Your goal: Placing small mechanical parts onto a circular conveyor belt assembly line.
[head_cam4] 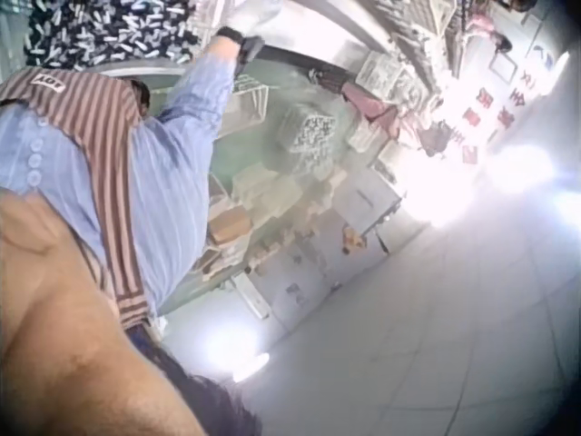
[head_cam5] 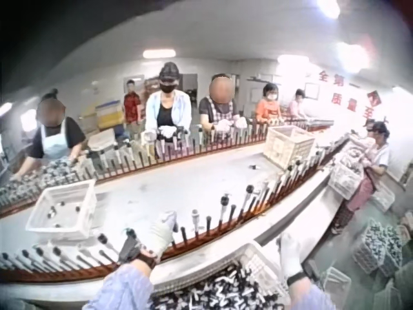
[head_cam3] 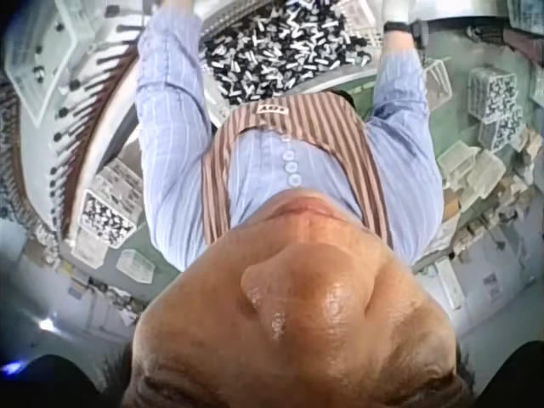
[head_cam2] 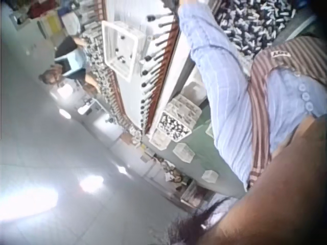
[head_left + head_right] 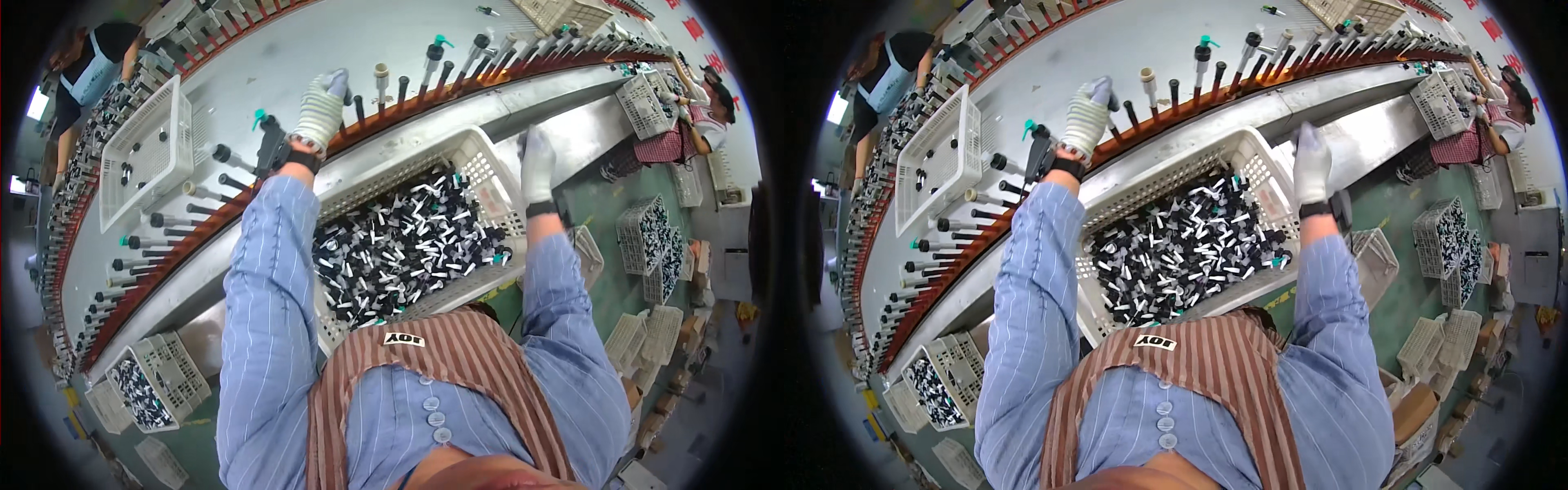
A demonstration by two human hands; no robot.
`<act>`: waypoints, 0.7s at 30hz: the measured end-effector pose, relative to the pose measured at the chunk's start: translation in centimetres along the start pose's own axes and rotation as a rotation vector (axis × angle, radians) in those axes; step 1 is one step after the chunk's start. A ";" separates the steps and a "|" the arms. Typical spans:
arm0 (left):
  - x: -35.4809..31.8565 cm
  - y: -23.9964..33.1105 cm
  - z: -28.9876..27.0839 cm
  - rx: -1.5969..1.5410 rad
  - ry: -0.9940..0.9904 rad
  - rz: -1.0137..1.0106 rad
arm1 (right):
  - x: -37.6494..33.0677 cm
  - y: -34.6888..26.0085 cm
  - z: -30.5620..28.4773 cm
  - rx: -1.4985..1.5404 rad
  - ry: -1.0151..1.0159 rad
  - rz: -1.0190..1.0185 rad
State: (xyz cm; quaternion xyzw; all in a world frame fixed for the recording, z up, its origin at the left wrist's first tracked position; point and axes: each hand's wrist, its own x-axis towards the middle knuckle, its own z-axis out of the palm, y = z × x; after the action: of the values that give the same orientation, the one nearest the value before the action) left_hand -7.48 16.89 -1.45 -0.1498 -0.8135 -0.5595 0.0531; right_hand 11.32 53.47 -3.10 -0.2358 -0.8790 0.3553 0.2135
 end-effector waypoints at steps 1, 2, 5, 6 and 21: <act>-0.3 -0.2 -0.8 -0.019 -0.005 -0.022 | 1.8 -2.1 0.1 0.261 0.025 0.128; -0.9 -0.5 -1.7 -0.033 -0.005 -0.048 | 3.8 -3.7 0.6 0.526 0.041 0.255; -2.2 1.0 -3.2 -0.050 -0.028 -0.134 | 10.8 -5.2 1.5 0.709 0.143 0.184; -2.7 1.0 -3.5 -0.043 0.001 -0.142 | 12.9 -6.2 1.9 0.736 0.156 0.168; -6.3 -1.4 -10.1 -0.208 0.227 -0.159 | 23.8 -7.1 10.9 0.779 -0.456 0.120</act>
State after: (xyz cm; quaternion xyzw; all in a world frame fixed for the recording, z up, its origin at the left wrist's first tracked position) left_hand -2.71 5.94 -0.59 -0.0256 -0.7491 -0.6566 0.0846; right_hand -15.48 56.73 -0.16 -0.1041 -0.6893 0.7138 0.0665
